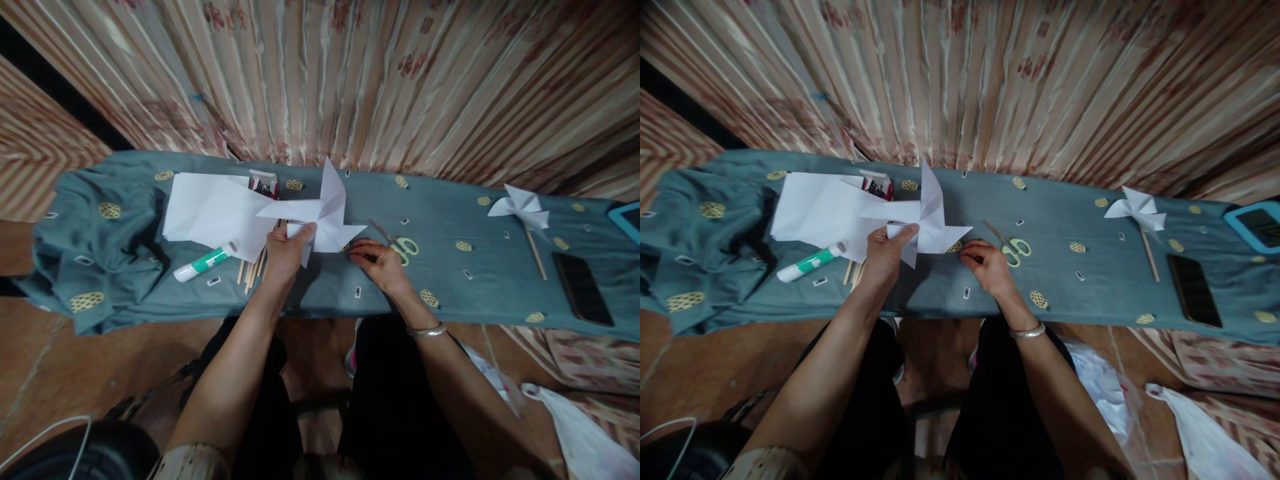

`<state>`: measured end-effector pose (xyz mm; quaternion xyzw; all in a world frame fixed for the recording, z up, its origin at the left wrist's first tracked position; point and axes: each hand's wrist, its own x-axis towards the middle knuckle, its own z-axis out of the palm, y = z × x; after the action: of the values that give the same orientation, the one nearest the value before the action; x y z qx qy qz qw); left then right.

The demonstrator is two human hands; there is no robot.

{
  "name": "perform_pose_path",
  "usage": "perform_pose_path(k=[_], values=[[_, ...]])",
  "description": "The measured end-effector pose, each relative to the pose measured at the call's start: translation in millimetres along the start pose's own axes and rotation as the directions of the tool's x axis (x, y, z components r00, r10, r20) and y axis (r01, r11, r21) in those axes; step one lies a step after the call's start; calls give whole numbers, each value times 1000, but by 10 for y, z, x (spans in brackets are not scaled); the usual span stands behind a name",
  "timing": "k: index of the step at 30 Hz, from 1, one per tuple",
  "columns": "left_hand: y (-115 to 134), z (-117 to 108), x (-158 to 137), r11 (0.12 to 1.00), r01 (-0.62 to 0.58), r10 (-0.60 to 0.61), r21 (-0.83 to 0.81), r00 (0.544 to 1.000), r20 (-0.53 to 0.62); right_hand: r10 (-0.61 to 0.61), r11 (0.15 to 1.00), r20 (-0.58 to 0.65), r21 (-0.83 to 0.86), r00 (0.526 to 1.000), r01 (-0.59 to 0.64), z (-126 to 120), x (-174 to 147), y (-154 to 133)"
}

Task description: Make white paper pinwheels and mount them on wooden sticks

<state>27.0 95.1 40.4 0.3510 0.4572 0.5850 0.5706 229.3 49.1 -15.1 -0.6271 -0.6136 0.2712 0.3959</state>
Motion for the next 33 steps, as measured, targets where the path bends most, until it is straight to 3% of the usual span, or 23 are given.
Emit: perform_pose_path(k=[15, 20, 26, 33], values=[[-33, 15, -32, 999, 41, -41, -36, 999, 5, -196, 936, -4, -300, 981, 185, 77, -238, -263], [-40, -11, -18, 999, -6, 7, 45, 1000, -7, -181, 967, -63, -192, 982, 166, 11, -362, -367], [-37, 19, -110, 959, -143, 120, 246, 987, 106, -148, 985, -262, 48, 954, 166, -97, -468, -684], [-94, 157, -317, 952, -95, 47, 290, 985, 168, -126, 990, -318, 23, 940, 140, 89, -285, -613]])
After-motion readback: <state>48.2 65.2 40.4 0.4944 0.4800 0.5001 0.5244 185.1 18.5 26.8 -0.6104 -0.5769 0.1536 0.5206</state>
